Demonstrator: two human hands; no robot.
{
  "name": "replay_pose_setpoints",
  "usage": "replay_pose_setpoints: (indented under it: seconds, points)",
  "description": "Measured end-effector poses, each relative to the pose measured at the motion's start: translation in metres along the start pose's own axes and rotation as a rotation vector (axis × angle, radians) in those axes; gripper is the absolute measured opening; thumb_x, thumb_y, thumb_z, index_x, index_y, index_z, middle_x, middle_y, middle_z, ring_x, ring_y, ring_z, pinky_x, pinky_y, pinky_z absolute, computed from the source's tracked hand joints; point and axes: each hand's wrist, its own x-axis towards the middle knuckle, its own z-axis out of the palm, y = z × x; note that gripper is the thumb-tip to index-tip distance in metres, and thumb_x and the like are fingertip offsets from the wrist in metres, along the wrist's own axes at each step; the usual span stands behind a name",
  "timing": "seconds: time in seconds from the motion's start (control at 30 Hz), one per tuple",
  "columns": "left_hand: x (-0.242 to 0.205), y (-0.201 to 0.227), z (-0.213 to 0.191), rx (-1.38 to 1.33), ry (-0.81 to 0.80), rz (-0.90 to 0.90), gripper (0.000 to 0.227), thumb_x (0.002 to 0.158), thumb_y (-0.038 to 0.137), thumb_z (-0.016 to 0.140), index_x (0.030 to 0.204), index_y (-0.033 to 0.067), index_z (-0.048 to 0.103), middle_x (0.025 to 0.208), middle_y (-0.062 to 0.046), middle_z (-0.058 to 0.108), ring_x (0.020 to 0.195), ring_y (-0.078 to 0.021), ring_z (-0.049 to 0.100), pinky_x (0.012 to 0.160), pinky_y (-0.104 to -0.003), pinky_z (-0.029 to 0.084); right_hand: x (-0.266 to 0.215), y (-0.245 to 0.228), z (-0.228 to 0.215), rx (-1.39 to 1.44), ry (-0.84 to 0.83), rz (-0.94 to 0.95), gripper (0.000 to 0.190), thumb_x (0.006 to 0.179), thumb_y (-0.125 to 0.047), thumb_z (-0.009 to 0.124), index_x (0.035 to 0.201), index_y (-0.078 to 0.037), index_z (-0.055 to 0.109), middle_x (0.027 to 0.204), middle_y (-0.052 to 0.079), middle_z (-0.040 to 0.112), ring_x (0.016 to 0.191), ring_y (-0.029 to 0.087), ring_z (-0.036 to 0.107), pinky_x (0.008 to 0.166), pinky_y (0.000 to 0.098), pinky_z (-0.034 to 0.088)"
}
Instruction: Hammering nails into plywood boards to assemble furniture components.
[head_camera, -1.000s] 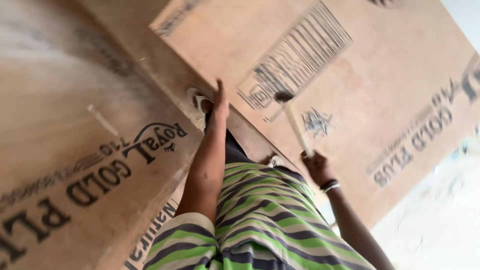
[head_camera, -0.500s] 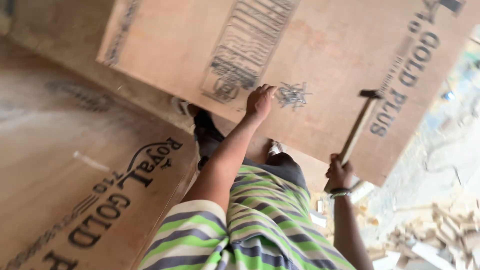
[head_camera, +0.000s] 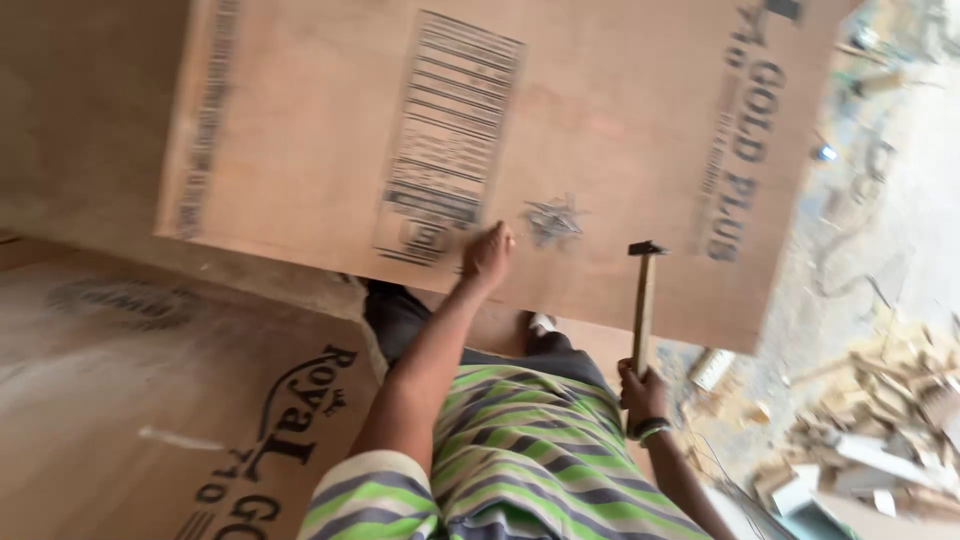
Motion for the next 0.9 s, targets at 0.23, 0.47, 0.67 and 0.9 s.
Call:
replay_pose_setpoints:
  seconds: [0.23,0.47,0.67,0.9]
  points:
    - [-0.080,-0.100,-0.133,-0.433,0.279,-0.485,0.009,0.093,0.017,0.067,0.101,0.0136,0.065,0.086,-0.010,0.076,0.078,-0.0299,0.074,0.068,-0.043,0.057,0.016,-0.141,0.153,-0.216,-0.292,-0.153,0.010,0.097,-0.017,0.065,0.100,-0.007,0.065,0.067,-0.003,0.050,0.049,0.008,0.044,0.041,0.0265,0.037]
    - [-0.152,-0.269,-0.226,-0.811,0.526,-0.945,0.032,0.087,0.014,0.074,0.116,0.0064,0.063,0.072,-0.010,0.071,0.061,-0.0182,0.066,0.054,-0.035,0.052,-0.025,-0.222,0.281,-0.367,-0.585,-0.290,0.015,0.097,-0.021,0.068,0.103,-0.007,0.067,0.063,-0.002,0.047,0.045,0.008,0.042,0.041,0.0266,0.036]
    - [-0.202,-0.322,-0.215,-1.080,0.896,-0.837,0.024,0.105,0.008,0.063,0.090,-0.0105,0.061,0.074,-0.012,0.066,0.058,-0.0145,0.059,0.057,-0.030,0.056,-0.020,-0.246,0.324,-0.705,-0.808,-0.340,0.024,0.097,-0.028,0.069,0.108,-0.006,0.067,0.064,-0.002,0.050,0.046,0.009,0.043,0.040,0.0282,0.036]
    - [-0.222,-0.240,-0.240,-1.176,0.915,-0.981,0.021,0.098,0.009,0.062,0.110,-0.0063,0.069,0.080,-0.011,0.074,0.059,-0.0116,0.066,0.051,-0.027,0.054,-0.020,-0.257,0.353,-0.992,-0.985,-0.476,0.028,0.101,-0.029,0.063,0.111,-0.003,0.065,0.073,0.000,0.062,0.052,0.009,0.055,0.044,0.0273,0.046]
